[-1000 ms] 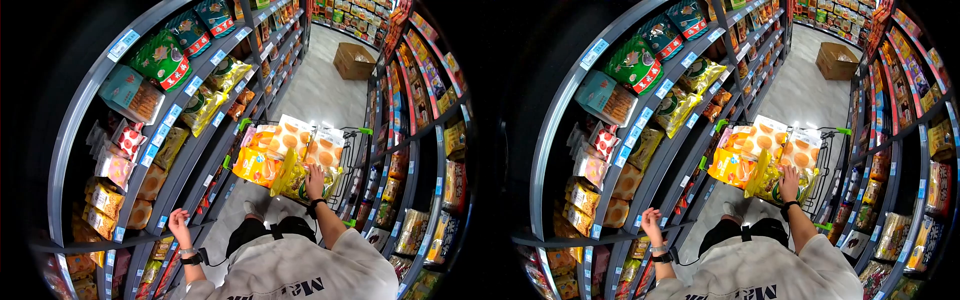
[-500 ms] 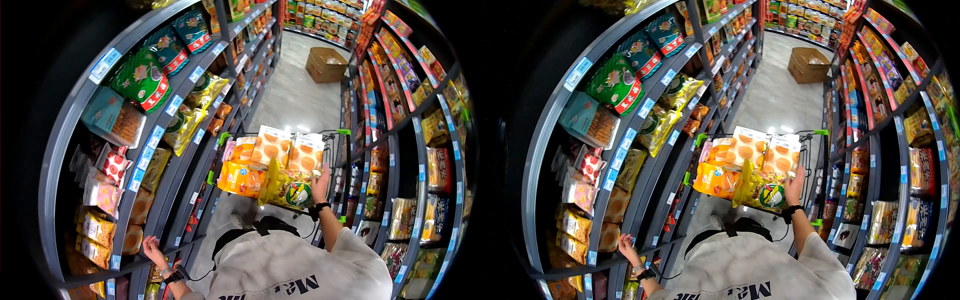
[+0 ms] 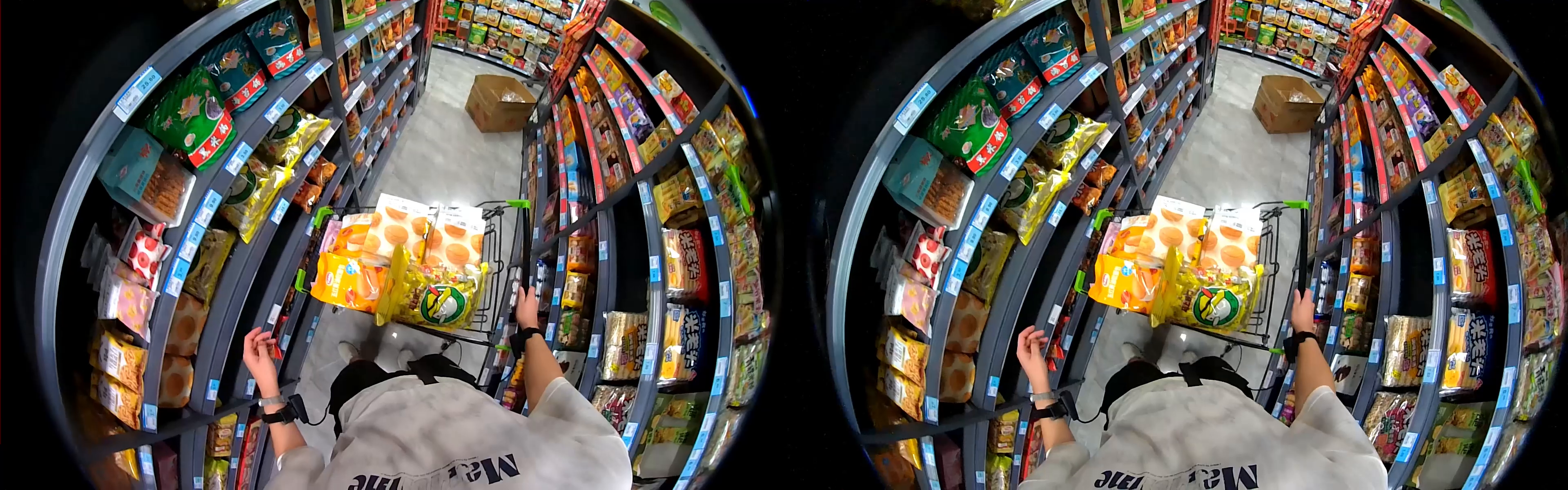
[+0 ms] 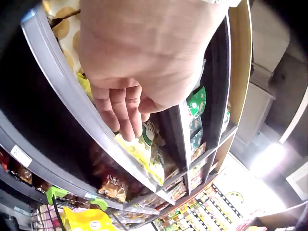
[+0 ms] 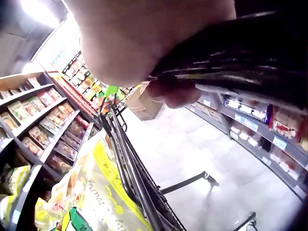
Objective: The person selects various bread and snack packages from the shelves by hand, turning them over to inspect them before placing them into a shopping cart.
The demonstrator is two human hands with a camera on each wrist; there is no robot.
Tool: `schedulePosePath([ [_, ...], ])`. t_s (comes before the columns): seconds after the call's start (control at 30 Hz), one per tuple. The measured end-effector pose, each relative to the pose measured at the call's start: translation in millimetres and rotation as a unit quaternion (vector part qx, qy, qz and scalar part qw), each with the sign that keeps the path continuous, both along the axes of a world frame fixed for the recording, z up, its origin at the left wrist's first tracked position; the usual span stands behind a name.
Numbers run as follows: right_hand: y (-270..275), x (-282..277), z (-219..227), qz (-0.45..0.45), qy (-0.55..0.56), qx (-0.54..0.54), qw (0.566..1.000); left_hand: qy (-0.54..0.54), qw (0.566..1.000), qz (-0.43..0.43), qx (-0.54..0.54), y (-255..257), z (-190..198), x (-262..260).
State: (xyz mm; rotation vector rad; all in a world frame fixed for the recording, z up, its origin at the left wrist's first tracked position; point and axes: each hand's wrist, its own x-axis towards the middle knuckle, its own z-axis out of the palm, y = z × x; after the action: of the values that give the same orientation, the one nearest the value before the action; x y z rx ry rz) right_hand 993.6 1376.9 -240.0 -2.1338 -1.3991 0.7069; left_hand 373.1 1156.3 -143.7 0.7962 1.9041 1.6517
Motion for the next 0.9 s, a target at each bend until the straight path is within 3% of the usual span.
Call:
schedulePosePath([
  [0.07,3.3,2.7,-7.5,0.011,-0.001,0.057,0.998,-0.004,1.0,0.008,0.009,-12.0,-11.8,14.0],
  [0.13,7.8,3.7,-3.2,-0.002,0.025,0.047,0.999,0.012,1.0,0.009,0.01,-30.5,-20.7,24.0],
  [0.2,22.0,27.0,-47.7,0.013,-0.041,0.123,0.991,0.01,1.0,0.027,-0.007,-51.3,-17.4,37.3],
  [0.33,29.7,30.7,-46.8,0.018,-0.001,0.079,0.997,0.015,0.997,0.065,-0.03,-98.3,-10.5,50.5],
  [0.5,21.5,31.4,-51.7,0.014,-0.061,0.102,0.993,0.009,0.995,0.099,-0.018,-149.4,-16.2,49.1],
  [0.57,12.5,24.0,-36.8,0.031,-0.001,0.075,0.997,0.027,0.993,0.109,-0.019,-162.7,-12.8,48.4],
  [0.7,23.4,60.6,-92.4,0.066,-0.015,0.101,0.993,0.036,0.992,0.118,0.0,-181.3,8.4,54.0],
  [0.8,15.3,52.3,-87.1,0.044,0.006,0.086,0.995,0.083,0.989,0.126,0.006,-211.1,22.7,58.2],
  [0.9,10.1,54.2,-96.8,0.029,-0.042,0.041,0.998,0.092,0.983,0.157,-0.002,-262.0,33.7,65.3],
])
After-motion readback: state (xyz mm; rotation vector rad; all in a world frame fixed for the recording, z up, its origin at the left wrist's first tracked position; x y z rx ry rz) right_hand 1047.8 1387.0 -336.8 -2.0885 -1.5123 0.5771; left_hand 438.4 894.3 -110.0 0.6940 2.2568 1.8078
